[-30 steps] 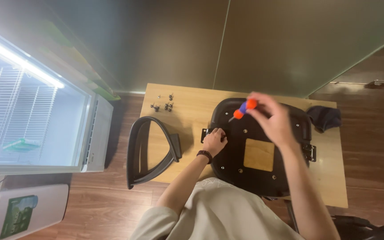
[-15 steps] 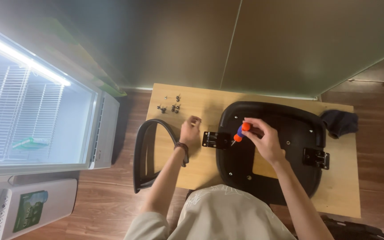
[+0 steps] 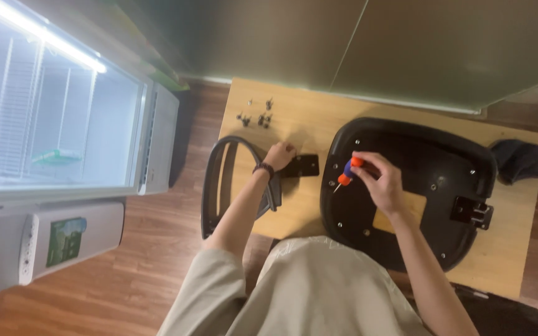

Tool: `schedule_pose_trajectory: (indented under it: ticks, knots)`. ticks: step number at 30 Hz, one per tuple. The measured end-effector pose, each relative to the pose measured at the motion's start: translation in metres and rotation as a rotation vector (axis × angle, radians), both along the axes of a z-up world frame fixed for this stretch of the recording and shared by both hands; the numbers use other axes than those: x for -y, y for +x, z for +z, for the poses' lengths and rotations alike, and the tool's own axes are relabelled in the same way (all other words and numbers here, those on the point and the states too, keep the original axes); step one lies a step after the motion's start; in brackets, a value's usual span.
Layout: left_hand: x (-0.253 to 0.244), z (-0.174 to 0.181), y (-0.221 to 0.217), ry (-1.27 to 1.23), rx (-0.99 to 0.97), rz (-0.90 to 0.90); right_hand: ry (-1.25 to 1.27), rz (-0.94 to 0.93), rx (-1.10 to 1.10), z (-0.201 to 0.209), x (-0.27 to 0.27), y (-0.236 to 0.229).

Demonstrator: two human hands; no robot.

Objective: The person uses a screwdriver to attach metal brackets to the underside of a black chair seat. They pick up screws from the table, align the brackets, and tighten the screws to secure them in place.

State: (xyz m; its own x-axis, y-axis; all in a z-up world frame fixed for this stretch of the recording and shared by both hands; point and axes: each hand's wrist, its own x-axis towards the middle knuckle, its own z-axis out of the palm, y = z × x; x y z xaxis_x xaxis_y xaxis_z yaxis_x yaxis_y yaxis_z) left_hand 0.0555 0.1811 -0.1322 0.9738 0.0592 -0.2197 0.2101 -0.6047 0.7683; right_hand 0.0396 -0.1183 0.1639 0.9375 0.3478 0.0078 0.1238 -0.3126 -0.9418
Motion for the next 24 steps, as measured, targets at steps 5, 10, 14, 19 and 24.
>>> schedule_pose_trajectory:
  ticks: [5,10,14,19,24]
  knots:
    - [0.003,0.026,0.001,-0.075,-0.007,0.031,0.051,-0.042,-0.103,-0.012,0.007,0.002]
    - [0.01,0.077,0.004,-0.194,0.036,0.056,0.15,-0.045,-0.166,-0.024,0.012,0.003]
    - [0.012,0.09,0.01,-0.354,-0.059,0.074,0.134,-0.032,-0.149,-0.025,0.011,0.0]
    - [0.005,0.09,0.021,-0.453,-0.089,0.11,0.133,-0.041,-0.182,-0.031,0.014,-0.001]
    - [-0.01,0.091,0.033,-0.515,-0.236,0.244,0.127,-0.037,-0.172,-0.034,0.011,-0.003]
